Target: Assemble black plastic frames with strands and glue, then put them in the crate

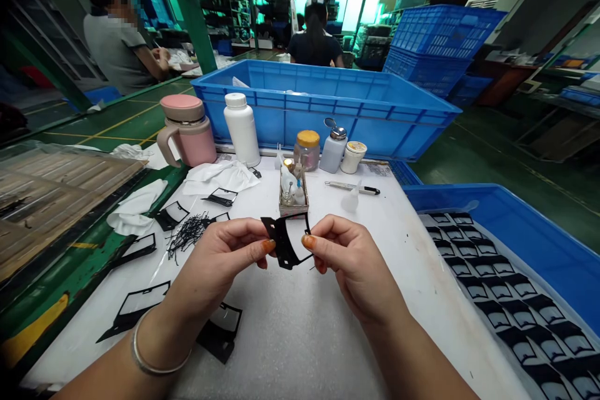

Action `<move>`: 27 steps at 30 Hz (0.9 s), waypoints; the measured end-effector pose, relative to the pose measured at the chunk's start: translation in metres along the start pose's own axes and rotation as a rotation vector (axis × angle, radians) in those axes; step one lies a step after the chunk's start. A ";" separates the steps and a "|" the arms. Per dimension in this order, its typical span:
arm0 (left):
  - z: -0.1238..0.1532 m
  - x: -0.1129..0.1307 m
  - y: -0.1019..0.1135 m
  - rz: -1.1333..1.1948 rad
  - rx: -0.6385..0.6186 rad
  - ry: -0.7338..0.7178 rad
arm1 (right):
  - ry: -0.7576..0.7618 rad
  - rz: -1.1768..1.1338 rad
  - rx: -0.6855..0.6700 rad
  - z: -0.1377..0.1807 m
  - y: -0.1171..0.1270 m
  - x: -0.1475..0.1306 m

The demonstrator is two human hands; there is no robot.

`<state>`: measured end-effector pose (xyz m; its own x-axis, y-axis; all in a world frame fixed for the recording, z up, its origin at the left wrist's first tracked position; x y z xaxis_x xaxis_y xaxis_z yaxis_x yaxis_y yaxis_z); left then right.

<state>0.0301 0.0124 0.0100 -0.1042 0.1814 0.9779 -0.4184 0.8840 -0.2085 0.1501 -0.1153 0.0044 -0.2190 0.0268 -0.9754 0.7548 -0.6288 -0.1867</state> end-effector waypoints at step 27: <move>-0.005 -0.008 0.007 0.217 0.078 0.117 | -0.108 -0.111 -0.104 0.000 -0.007 0.001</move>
Point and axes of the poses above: each hand's wrist, its own z-axis away from the middle knuckle, its own y-axis out of the back of the hand, x = y × z, the point moved 5 cm from there along -z, towards the middle knuckle, and after that the axes turned 1 degree about x, right-handed, at the moved point
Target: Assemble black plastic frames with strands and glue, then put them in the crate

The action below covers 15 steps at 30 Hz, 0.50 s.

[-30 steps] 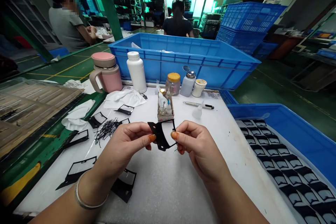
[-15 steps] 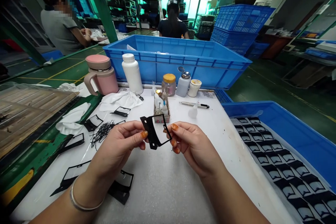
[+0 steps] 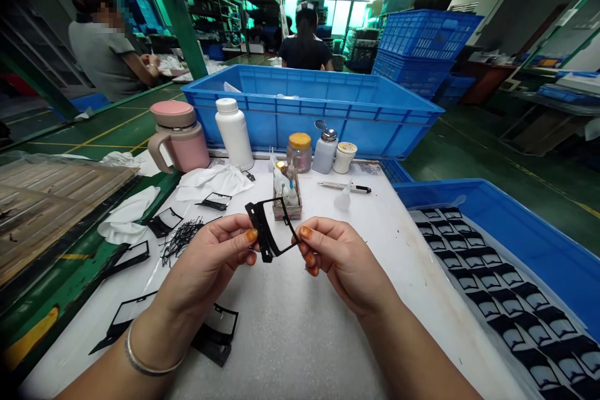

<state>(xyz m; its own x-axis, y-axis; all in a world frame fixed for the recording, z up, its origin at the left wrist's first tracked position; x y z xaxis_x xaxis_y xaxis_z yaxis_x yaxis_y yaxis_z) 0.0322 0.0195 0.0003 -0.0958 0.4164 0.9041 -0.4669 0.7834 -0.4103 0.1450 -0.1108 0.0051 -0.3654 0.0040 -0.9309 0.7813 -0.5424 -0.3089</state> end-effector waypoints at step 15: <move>0.001 0.002 0.000 -0.027 0.018 -0.006 | 0.063 0.102 0.021 0.000 0.002 -0.003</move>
Point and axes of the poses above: each hand's wrist, its own z-axis away from the middle knuckle, its own y-axis out of the back of the hand, x = y × z, the point moved 5 cm from there along -z, towards the middle knuckle, and after that the axes turned 1 degree about x, right-handed, at the moved point
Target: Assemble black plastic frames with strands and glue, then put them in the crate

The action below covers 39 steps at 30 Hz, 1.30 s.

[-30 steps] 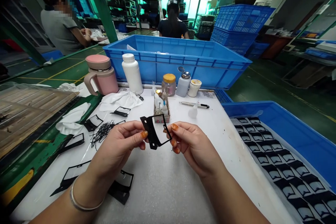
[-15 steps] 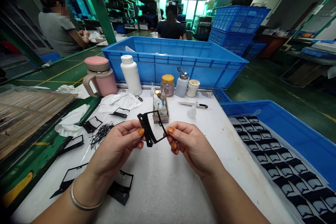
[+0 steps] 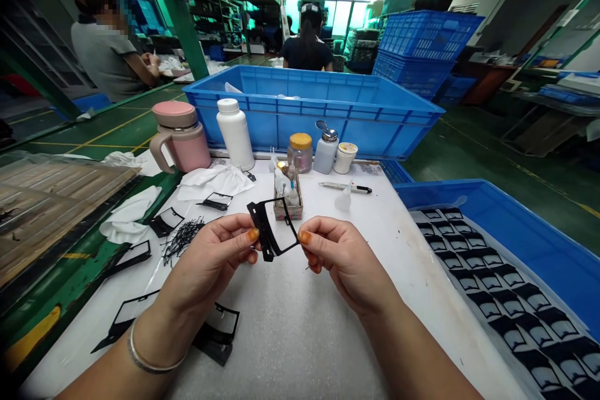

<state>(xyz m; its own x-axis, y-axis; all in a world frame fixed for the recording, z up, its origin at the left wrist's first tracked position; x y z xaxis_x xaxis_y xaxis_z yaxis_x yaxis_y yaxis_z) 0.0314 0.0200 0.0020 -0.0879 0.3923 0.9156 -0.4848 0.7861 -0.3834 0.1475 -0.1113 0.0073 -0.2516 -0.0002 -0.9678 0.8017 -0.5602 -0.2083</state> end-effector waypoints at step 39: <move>0.003 0.005 0.009 -0.108 0.116 -0.145 | -0.023 -0.159 0.009 0.004 0.004 -0.003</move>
Point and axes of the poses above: each hand's wrist, its own z-axis away from the middle knuckle, its own y-axis out of the back of the hand, x = y × z, the point moved 5 cm from there along -z, towards the middle knuckle, and after that the axes turned 1 degree about x, right-handed, at the moved point
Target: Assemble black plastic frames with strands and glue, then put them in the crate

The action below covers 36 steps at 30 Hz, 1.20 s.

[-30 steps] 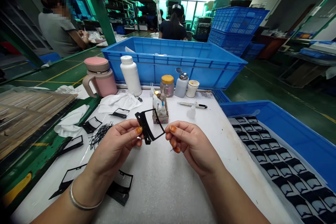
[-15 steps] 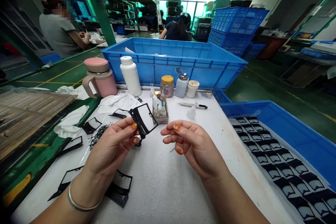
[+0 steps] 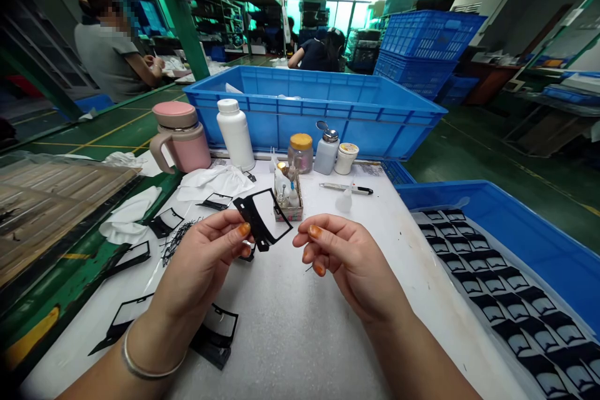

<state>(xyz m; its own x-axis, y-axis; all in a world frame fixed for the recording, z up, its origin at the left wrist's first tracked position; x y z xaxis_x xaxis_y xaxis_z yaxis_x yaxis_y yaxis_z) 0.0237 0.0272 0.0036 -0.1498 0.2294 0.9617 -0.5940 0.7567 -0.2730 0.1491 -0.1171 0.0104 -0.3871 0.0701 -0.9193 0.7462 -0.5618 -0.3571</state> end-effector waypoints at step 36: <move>0.015 0.006 -0.020 -0.460 -0.247 -0.070 | 0.147 0.523 -0.066 0.006 -0.009 -0.005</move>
<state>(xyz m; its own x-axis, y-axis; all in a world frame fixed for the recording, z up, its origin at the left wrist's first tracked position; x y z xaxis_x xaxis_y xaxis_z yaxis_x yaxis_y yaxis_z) 0.0226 0.0044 0.0151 0.0252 -0.1961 0.9803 -0.4081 0.8931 0.1891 0.1410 -0.1176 0.0193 0.1209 -0.0879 -0.9888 0.8533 -0.4997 0.1488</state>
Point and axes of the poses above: each hand's wrist, its own z-axis away from the middle knuckle, its own y-axis out of the back of the hand, x = y × z, the point moved 5 cm from there along -z, towards the middle knuckle, and after that the axes turned 1 degree about x, right-handed, at the moved point
